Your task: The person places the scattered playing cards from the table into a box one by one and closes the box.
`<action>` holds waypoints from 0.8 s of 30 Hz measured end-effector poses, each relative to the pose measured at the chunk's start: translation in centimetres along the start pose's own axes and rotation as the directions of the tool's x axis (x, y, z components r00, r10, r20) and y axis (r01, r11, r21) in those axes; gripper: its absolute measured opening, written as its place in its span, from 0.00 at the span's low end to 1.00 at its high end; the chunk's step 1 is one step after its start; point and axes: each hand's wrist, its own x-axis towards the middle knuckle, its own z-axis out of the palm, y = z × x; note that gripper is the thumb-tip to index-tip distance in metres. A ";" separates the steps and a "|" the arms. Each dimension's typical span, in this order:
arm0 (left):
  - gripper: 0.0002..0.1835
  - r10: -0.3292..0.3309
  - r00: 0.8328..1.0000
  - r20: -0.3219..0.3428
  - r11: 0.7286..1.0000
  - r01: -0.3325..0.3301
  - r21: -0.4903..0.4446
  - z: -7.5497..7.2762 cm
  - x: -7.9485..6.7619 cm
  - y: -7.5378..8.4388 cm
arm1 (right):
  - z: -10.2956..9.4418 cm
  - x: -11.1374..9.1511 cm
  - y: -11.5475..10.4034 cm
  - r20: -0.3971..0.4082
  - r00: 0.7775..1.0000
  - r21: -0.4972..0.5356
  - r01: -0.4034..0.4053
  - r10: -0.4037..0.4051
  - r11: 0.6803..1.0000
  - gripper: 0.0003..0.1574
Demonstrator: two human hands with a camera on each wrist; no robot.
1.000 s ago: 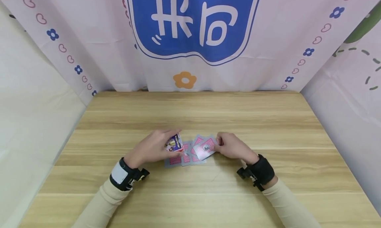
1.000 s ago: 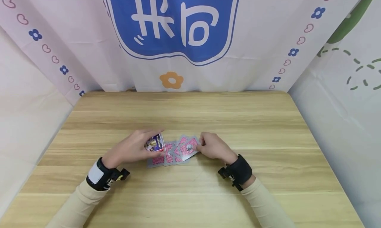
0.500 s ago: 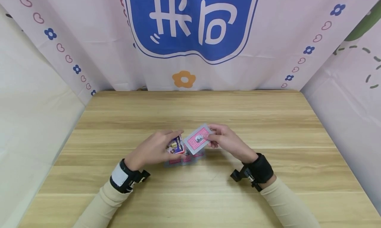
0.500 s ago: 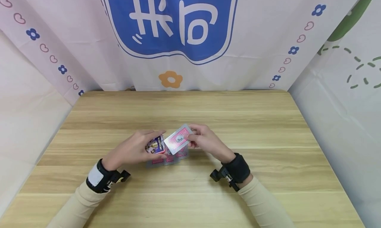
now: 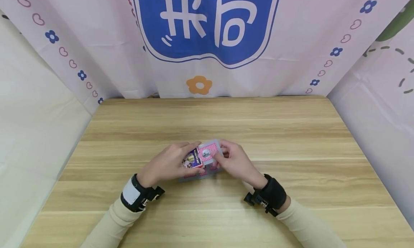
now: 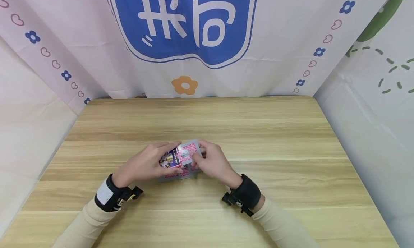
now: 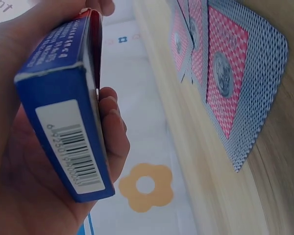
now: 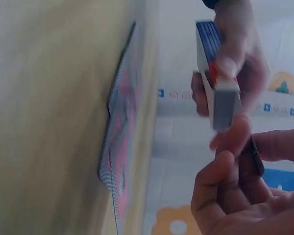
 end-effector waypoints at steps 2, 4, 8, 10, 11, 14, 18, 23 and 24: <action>0.45 0.007 1.000 0.001 1.000 -0.007 0.002 0.0 0.1 0.1 | 0.3 -0.2 -0.9 0.035 0.999 0.011 -0.015 0.015 1.000 0.08; 0.45 0.008 1.000 -0.001 1.000 -0.008 0.002 -0.1 0.1 0.1 | 0.2 -0.3 -1.2 0.025 0.999 0.025 -0.039 0.038 0.999 0.11; 0.45 -0.008 1.000 0.000 1.000 0.008 0.003 -0.1 0.2 0.1 | -0.4 0.0 0.1 -0.050 0.995 0.055 -0.085 0.088 0.995 0.11; 0.45 -0.006 1.000 0.003 1.000 0.006 0.005 -0.2 0.3 0.1 | -0.5 0.3 1.0 -0.069 0.992 0.071 -0.099 0.104 0.993 0.09; 0.45 -0.002 1.000 0.006 1.000 0.002 0.006 -0.2 0.2 0.1 | -0.5 0.4 1.4 -0.066 0.992 0.071 -0.103 0.108 0.992 0.08; 0.45 0.017 1.000 0.013 1.000 -0.017 0.002 -0.1 0.2 0.2 | -0.2 0.5 1.8 -0.040 0.993 0.074 -0.109 0.112 0.991 0.05; 0.46 0.012 1.000 0.019 1.000 -0.012 -0.004 -0.1 0.1 0.4 | 0.5 0.5 1.1 0.006 0.993 0.100 -0.119 0.119 0.988 0.07; 0.46 0.006 1.000 0.015 1.000 -0.006 -0.010 -0.1 -0.1 0.4 | 0.7 0.7 0.9 0.073 0.987 0.200 -0.152 0.140 0.968 0.09; 0.46 0.010 1.000 0.012 1.000 -0.010 -0.014 0.0 -0.1 0.3 | 0.7 0.8 1.4 0.090 0.985 0.226 -0.162 0.145 0.961 0.09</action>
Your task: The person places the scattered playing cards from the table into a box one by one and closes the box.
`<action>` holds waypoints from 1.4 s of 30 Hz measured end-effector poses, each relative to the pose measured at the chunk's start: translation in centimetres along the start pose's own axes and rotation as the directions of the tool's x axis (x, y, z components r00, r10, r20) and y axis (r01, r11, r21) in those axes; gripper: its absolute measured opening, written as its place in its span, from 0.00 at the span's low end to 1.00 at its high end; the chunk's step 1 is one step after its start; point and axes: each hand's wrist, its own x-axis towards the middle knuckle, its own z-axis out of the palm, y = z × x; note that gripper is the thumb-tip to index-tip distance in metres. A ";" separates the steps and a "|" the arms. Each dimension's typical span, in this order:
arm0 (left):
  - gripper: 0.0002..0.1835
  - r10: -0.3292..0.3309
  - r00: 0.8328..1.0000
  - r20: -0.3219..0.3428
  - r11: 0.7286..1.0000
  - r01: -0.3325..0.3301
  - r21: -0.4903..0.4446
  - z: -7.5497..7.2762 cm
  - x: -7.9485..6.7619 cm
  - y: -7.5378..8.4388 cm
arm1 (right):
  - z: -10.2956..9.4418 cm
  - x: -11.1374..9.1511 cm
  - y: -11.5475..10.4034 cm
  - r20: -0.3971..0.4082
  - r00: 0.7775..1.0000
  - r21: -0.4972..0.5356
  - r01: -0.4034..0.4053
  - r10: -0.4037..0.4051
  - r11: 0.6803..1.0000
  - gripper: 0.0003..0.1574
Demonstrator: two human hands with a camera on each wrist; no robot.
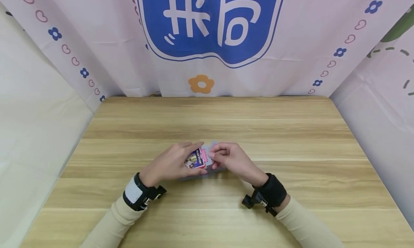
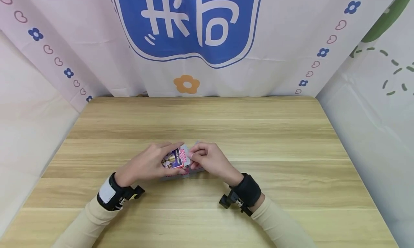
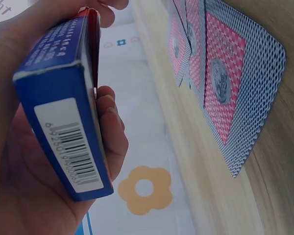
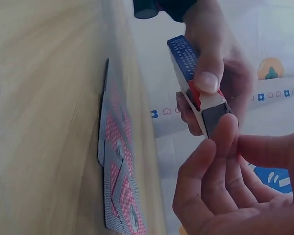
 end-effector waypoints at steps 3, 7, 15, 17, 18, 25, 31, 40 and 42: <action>0.46 0.011 1.000 0.001 1.000 -0.011 -0.013 0.0 0.0 0.0 | -0.2 0.3 0.7 0.035 0.999 0.066 -0.030 0.028 0.997 0.09; 0.45 0.027 1.000 0.005 0.999 -0.027 -0.034 0.0 0.0 0.0 | -0.1 0.6 0.9 0.064 0.996 0.108 -0.068 0.061 0.992 0.13; 0.45 0.043 0.999 0.002 0.999 -0.043 -0.033 -0.1 0.0 0.2 | -0.1 1.2 1.3 0.083 0.992 0.076 -0.100 0.093 0.992 0.15; 0.45 0.046 0.999 0.005 0.999 -0.046 -0.028 -0.1 0.0 0.1 | -0.3 1.4 1.3 0.102 0.991 0.050 -0.095 0.089 0.994 0.15; 0.45 0.042 0.999 0.006 0.999 -0.042 -0.025 -0.1 0.0 0.0 | -0.4 1.5 1.2 0.111 0.990 0.019 -0.085 0.082 0.996 0.15; 0.43 -0.049 0.999 0.008 0.999 0.049 0.004 -0.6 -0.1 -0.7 | -1.5 2.7 1.4 0.009 0.996 -0.453 0.086 -0.091 0.888 0.11; 0.43 -0.101 0.995 0.020 0.995 0.101 0.001 -0.9 -0.3 -1.4 | -2.4 3.0 2.3 -0.101 0.990 -0.811 -0.024 -0.100 0.584 0.26; 0.44 -0.104 0.994 0.045 0.995 0.104 0.004 -0.8 -0.3 -1.7 | -2.7 2.9 2.7 -0.152 0.988 -0.831 -0.122 -0.010 0.542 0.37; 0.44 -0.104 0.994 0.046 0.995 0.103 0.007 -0.7 -0.3 -1.7 | -2.8 2.9 2.6 -0.147 0.989 -0.839 -0.129 0.008 0.529 0.39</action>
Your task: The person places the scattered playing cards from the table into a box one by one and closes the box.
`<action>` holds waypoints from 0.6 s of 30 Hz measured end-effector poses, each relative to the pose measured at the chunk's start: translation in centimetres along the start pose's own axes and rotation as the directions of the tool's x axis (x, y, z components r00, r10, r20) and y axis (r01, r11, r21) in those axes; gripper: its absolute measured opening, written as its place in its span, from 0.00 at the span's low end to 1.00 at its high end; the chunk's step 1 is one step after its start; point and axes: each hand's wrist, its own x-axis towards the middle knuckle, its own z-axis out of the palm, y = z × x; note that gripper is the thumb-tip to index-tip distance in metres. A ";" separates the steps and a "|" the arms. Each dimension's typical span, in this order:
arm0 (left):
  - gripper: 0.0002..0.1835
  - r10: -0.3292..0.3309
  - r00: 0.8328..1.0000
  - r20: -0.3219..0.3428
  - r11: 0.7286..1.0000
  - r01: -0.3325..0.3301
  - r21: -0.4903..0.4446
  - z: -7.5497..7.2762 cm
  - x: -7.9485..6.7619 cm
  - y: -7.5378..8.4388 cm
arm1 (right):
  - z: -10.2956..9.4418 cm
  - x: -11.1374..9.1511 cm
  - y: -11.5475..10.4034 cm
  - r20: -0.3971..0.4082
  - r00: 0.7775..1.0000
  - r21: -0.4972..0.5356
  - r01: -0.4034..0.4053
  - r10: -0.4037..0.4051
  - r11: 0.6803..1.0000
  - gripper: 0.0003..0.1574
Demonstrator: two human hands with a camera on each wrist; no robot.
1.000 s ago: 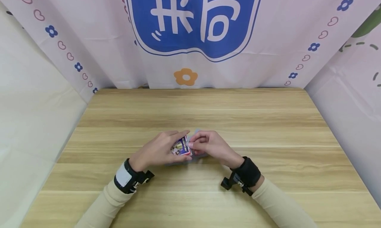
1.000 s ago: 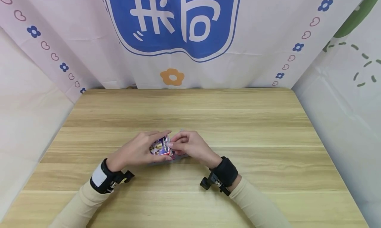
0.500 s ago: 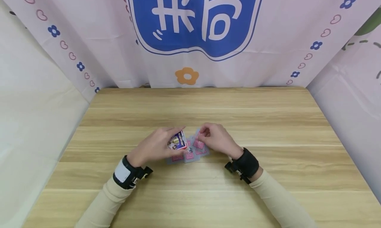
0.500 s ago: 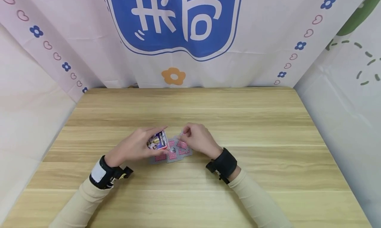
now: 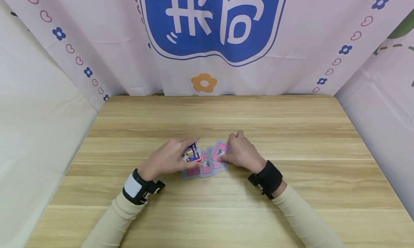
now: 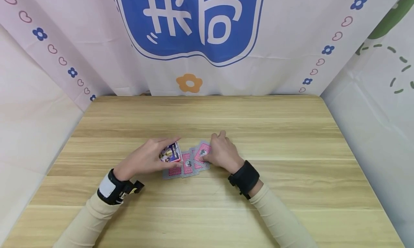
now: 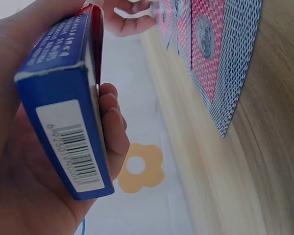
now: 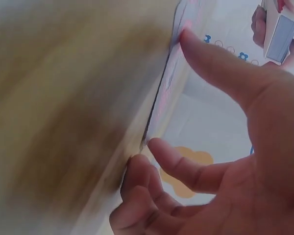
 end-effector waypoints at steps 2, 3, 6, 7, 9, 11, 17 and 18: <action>0.44 0.004 1.000 -0.001 1.000 -0.004 0.003 0.0 0.0 0.0 | -0.2 0.0 0.1 0.018 1.000 -0.012 0.001 -0.001 1.000 0.40; 0.44 0.004 1.000 -0.003 1.000 -0.004 0.002 -0.1 -0.1 -0.1 | -0.4 0.0 0.2 0.027 1.000 -0.005 0.004 -0.004 1.000 0.38; 0.44 -0.004 1.000 -0.010 1.000 0.004 0.004 -0.2 -0.2 -0.1 | -0.9 0.0 0.6 0.055 0.997 0.055 0.043 -0.046 0.998 0.25; 0.44 -0.010 1.000 -0.013 1.000 0.010 0.007 -0.2 -0.2 0.0 | -1.1 0.0 0.7 0.068 0.995 0.088 0.065 -0.071 0.994 0.20; 0.44 -0.020 1.000 -0.016 1.000 0.020 0.012 -0.3 -0.2 0.0 | -1.6 0.0 1.0 0.101 0.987 0.173 0.106 -0.125 0.979 0.13; 0.44 -0.025 1.000 -0.015 1.000 0.026 0.011 -0.3 -0.2 -0.1 | -2.1 0.0 1.3 0.125 0.976 0.251 0.145 -0.180 0.957 0.09; 0.43 -0.019 1.000 -0.018 1.000 0.019 0.008 -0.2 -0.3 -0.1 | -3.6 -0.3 1.2 0.116 0.973 0.563 0.099 -0.197 0.820 0.08; 0.44 -0.015 1.000 -0.021 1.000 0.015 0.010 -0.3 -0.3 0.0 | -3.8 -0.5 1.0 0.116 0.976 0.606 0.076 -0.182 0.792 0.11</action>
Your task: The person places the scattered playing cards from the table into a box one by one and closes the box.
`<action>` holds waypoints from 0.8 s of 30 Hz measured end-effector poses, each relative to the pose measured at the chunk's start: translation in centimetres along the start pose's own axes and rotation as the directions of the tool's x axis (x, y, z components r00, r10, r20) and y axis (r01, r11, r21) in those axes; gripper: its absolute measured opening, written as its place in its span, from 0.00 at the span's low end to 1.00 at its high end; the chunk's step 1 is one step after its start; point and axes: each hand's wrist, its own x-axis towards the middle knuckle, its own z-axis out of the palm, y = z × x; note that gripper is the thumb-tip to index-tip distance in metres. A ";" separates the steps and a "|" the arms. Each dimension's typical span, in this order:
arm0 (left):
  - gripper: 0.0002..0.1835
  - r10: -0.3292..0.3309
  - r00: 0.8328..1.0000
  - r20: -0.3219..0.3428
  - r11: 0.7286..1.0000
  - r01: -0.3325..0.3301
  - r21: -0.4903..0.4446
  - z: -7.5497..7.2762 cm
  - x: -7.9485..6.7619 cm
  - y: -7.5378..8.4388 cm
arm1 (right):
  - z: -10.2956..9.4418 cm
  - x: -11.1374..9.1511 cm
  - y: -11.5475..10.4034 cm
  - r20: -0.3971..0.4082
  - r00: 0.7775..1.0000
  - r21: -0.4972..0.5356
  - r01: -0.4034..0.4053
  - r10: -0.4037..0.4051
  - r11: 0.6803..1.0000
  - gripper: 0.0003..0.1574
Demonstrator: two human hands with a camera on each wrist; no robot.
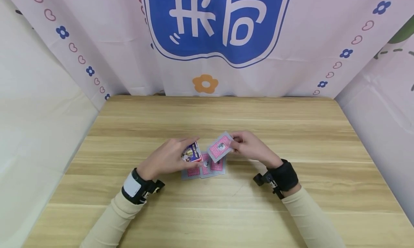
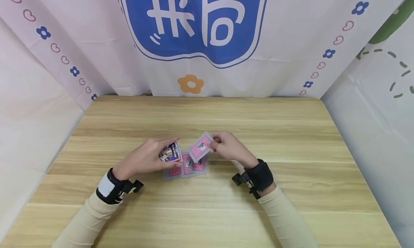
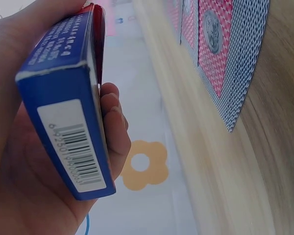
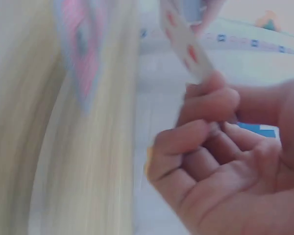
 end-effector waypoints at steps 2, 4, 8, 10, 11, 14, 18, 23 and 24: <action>0.44 0.007 1.000 -0.004 1.000 -0.007 -0.002 0.0 0.1 0.1 | 0.1 -0.3 -0.5 -0.013 1.000 0.088 -0.015 0.016 0.996 0.13; 0.44 0.016 1.000 -0.007 1.000 -0.016 -0.005 0.1 0.2 0.2 | 0.2 -0.5 -1.0 -0.024 1.000 0.139 -0.015 0.018 0.990 0.14; 0.45 0.032 0.999 -0.012 0.999 -0.032 -0.006 0.2 0.2 0.3 | 0.7 -0.6 -1.6 -0.032 0.999 0.165 0.009 -0.003 0.986 0.14; 0.45 0.037 0.999 -0.014 0.999 -0.037 0.000 0.2 0.3 0.4 | 1.0 -0.6 -1.6 -0.039 0.999 0.159 0.021 -0.015 0.987 0.14; 0.45 0.039 0.999 -0.016 0.999 -0.039 0.003 0.3 0.3 0.4 | 1.1 -0.6 -1.6 -0.043 0.999 0.151 0.030 -0.023 0.988 0.15; 0.44 0.051 0.999 -0.018 0.999 -0.051 -0.004 0.3 0.3 0.6 | 1.4 -0.5 -1.5 -0.084 0.995 0.116 0.064 -0.054 0.991 0.16; 0.44 0.058 0.998 -0.023 0.998 -0.059 -0.027 0.4 0.3 0.8 | 2.3 -0.6 -1.7 -0.181 0.977 0.054 0.123 -0.111 0.991 0.14; 0.43 0.042 0.998 -0.042 0.998 -0.044 -0.048 0.4 0.5 1.1 | 4.0 -0.7 -2.6 -0.172 0.975 0.006 0.140 -0.137 0.990 0.07; 0.43 0.047 0.998 -0.047 0.998 -0.049 -0.049 0.4 0.5 1.1 | 4.3 -0.7 -2.7 -0.150 0.980 0.001 0.137 -0.135 0.991 0.07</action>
